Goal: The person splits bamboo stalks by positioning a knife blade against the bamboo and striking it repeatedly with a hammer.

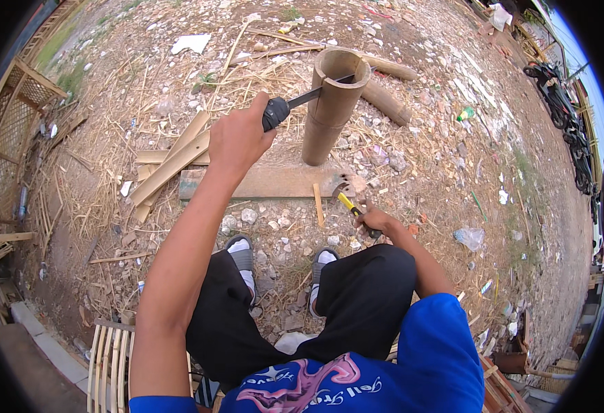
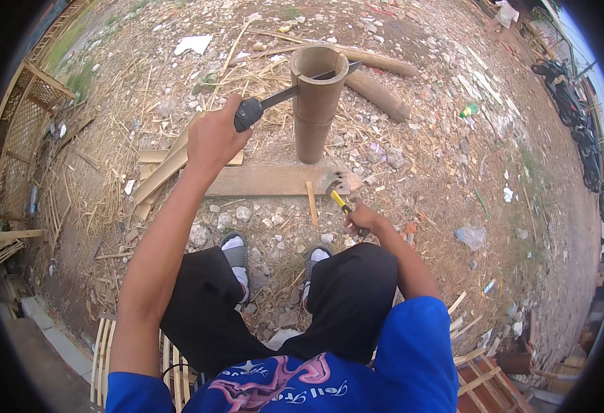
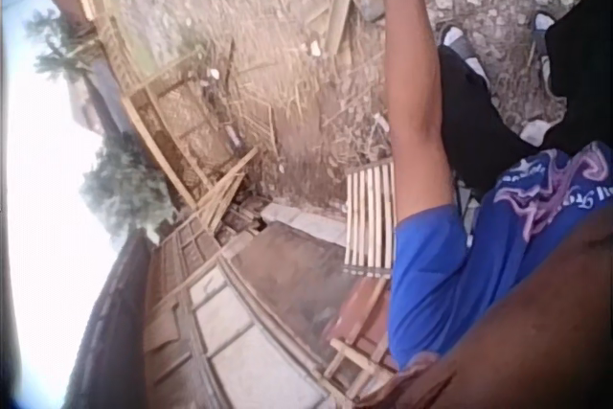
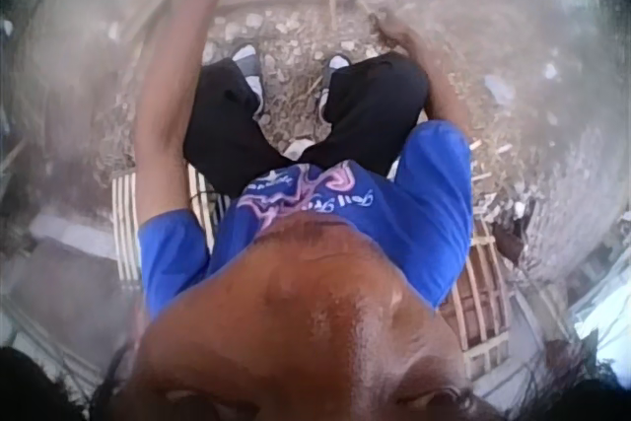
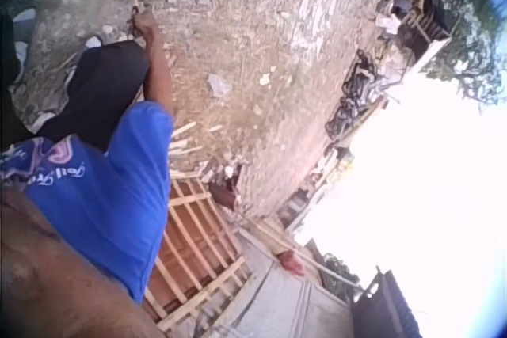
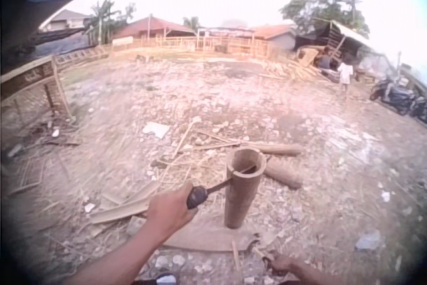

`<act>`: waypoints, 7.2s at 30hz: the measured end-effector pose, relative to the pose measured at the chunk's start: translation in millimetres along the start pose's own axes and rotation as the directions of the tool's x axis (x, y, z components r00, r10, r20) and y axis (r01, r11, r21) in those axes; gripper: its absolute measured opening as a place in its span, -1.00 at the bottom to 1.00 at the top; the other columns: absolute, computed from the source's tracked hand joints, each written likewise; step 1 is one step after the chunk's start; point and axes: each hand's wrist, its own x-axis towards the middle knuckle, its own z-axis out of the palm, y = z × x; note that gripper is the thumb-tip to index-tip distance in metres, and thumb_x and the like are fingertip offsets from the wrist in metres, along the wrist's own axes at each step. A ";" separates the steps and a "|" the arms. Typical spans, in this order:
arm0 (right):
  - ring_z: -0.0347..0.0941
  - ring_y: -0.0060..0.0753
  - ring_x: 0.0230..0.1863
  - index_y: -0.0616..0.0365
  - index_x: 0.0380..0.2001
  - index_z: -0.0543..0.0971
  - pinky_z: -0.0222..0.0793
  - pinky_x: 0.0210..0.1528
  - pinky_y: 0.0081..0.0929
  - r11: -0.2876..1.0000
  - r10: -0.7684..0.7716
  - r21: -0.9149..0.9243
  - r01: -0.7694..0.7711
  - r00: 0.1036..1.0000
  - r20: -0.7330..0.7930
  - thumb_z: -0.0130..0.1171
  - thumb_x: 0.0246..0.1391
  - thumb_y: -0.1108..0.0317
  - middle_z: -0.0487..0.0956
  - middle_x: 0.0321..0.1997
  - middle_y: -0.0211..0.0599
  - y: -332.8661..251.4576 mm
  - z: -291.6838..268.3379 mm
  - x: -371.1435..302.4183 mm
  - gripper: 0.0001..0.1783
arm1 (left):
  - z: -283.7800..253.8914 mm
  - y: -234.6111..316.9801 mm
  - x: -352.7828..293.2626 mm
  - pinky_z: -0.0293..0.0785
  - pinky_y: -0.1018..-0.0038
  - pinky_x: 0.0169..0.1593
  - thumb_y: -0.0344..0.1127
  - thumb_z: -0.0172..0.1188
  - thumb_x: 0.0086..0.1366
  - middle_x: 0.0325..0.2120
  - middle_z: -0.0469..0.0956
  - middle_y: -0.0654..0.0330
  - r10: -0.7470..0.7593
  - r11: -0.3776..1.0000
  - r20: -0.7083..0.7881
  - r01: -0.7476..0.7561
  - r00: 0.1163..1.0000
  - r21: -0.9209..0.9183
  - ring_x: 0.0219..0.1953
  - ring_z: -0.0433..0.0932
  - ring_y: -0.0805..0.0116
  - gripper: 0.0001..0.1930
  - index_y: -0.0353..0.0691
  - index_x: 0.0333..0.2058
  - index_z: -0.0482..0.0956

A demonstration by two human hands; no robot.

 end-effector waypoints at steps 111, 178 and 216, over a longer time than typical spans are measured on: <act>0.08 -0.83 -0.70 0.12 -0.13 0.32 0.05 -0.71 -0.76 0.165 -0.822 -0.158 0.974 0.048 -0.567 -0.11 0.40 0.11 0.20 -0.61 -0.61 -178.1 117.4 -236.3 -0.72 | -4.8 -68.6 -64.3 0.54 0.12 -0.40 -0.20 0.34 0.09 -0.56 0.59 0.05 0.031 0.999 -0.063 -0.032 0.998 -0.022 -0.47 0.64 -0.06 -0.57 -0.06 -0.10 0.36; 0.55 0.04 -0.32 0.24 -0.17 0.56 0.40 -0.20 -0.16 0.576 -0.816 -0.564 0.592 0.456 -0.354 0.23 0.02 0.27 0.60 -0.40 0.00 -49.0 -2.1 -304.0 -0.66 | -87.4 32.1 -139.4 0.50 0.44 -0.38 -0.43 0.37 -0.11 -0.28 0.54 0.06 -0.030 0.833 0.435 0.263 0.900 -0.486 -0.43 0.58 0.35 -0.32 -0.16 0.06 0.36; 0.48 -0.18 -0.44 0.21 -0.39 0.56 0.36 -0.28 -0.24 0.678 -0.686 -0.588 0.441 0.668 -0.290 0.23 0.01 0.20 0.55 -0.47 -0.14 -76.8 -114.7 38.9 -0.74 | 104.9 -144.2 -53.9 0.45 0.47 -0.10 -0.41 0.39 -0.17 -0.30 0.57 0.21 -0.482 0.801 -0.148 0.366 0.863 -0.474 -0.28 0.54 0.36 -0.44 -0.22 -0.07 0.54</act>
